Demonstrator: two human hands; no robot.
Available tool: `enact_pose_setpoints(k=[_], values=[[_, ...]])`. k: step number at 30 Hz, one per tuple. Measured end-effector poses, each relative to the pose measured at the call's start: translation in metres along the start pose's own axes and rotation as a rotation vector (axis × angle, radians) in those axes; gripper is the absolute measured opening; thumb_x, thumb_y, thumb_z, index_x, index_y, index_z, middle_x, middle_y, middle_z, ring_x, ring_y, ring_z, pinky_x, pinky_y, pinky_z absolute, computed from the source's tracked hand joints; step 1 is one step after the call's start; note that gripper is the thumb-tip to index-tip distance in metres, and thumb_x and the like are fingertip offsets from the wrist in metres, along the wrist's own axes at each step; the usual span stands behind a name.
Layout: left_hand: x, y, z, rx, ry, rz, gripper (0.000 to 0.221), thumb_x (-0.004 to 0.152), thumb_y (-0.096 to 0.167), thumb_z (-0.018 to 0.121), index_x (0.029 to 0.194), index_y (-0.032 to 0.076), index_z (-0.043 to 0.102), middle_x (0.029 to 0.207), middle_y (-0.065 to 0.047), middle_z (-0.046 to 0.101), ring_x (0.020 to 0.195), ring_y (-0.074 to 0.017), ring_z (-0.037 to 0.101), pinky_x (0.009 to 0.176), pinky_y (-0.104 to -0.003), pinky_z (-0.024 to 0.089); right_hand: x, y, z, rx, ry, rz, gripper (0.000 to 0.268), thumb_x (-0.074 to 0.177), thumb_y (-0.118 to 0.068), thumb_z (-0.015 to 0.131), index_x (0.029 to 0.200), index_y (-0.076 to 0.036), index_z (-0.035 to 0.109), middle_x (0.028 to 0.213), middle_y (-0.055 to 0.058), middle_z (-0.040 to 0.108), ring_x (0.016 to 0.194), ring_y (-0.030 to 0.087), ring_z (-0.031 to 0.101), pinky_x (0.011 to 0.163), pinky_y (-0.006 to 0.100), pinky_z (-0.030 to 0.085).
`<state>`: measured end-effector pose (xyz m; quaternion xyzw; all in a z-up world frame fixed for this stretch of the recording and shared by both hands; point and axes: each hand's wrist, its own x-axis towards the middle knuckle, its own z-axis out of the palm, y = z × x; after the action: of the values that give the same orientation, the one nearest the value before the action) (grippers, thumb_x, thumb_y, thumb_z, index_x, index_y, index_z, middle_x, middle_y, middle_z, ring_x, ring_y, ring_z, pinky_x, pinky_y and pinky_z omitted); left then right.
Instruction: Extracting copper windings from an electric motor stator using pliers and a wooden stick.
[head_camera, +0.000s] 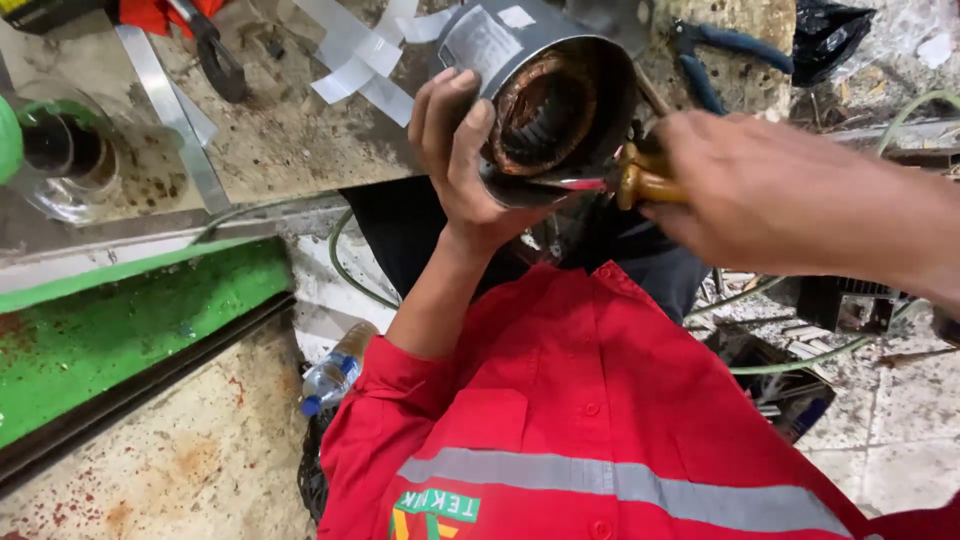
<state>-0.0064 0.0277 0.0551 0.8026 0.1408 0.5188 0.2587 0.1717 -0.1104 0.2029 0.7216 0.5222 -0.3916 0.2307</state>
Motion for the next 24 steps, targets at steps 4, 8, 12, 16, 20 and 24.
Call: enact_pose_setpoints(k=[4, 8, 12, 16, 20, 24], values=[[0.004, -0.014, 0.001, -0.108, -0.071, 0.063, 0.115, 0.082, 0.064, 0.094, 0.164, 0.032, 0.021, 0.17, 0.005, 0.026, 0.165, -0.0348, 0.019, 0.14, -0.064, 0.029, 0.007, -0.023, -0.024, 0.007, -0.042, 0.117, 0.032, 0.097, -0.034, 0.048, 0.115, -0.01, 0.058, 0.105, 0.022, 0.075, 0.089, 0.041, 0.077, 0.083, 0.054, 0.063], [0.022, -0.014, 0.0, -0.116, -0.055, 0.125, 0.096, 0.085, 0.064, 0.09, 0.152, 0.023, 0.034, 0.158, -0.01, 0.04, 0.15, -0.036, 0.045, 0.128, -0.06, 0.045, 0.009, -0.009, -0.002, -0.23, 0.279, 0.019, 0.039, 0.103, -0.053, 0.047, 0.102, -0.019, 0.066, 0.082, 0.004, 0.075, 0.071, 0.026, 0.077, 0.058, 0.042, 0.064], [-0.005, -0.029, 0.023, -0.581, 0.17, -0.266, 0.058, 0.068, 0.03, 0.104, 0.1, 0.007, 0.061, 0.165, -0.016, 0.037, 0.159, -0.0369, 0.042, 0.139, -0.056, 0.036, 0.031, 0.012, 0.035, 0.168, 0.778, -0.4, 0.018, 0.067, -0.025, 0.072, 0.085, -0.027, 0.07, 0.081, -0.007, 0.074, 0.068, 0.017, 0.07, 0.057, 0.039, 0.056], [0.015, -0.017, -0.002, -0.362, -0.03, -0.411, 0.058, 0.054, 0.043, 0.105, 0.069, 0.004, 0.065, 0.163, -0.019, 0.036, 0.158, -0.0375, 0.039, 0.137, -0.05, 0.032, 0.042, -0.016, 0.056, 0.047, 0.9, -0.497, 0.024, 0.075, -0.035, 0.068, 0.088, -0.017, 0.059, 0.075, 0.0, 0.06, 0.065, 0.03, 0.066, 0.05, 0.046, 0.05], [0.001, -0.024, 0.009, -0.621, 0.025, -0.299, 0.058, 0.064, 0.037, 0.103, 0.084, 0.009, 0.056, 0.165, -0.012, 0.036, 0.158, -0.0319, 0.042, 0.134, -0.053, 0.046, 0.034, -0.007, 0.066, 0.457, 0.818, -0.576, 0.009, 0.082, -0.011, 0.056, 0.091, -0.01, 0.057, 0.078, 0.007, 0.06, 0.063, 0.028, 0.057, 0.056, 0.043, 0.045], [0.003, -0.025, 0.02, -0.665, 0.06, -0.085, 0.082, 0.07, 0.017, 0.107, 0.126, 0.025, 0.048, 0.165, -0.011, 0.031, 0.156, -0.0299, 0.038, 0.125, -0.056, 0.055, 0.017, 0.015, 0.097, 0.352, 0.935, -0.312, 0.022, 0.096, 0.007, 0.056, 0.118, 0.002, 0.053, 0.097, 0.018, 0.059, 0.078, 0.029, 0.058, 0.061, 0.042, 0.052]])
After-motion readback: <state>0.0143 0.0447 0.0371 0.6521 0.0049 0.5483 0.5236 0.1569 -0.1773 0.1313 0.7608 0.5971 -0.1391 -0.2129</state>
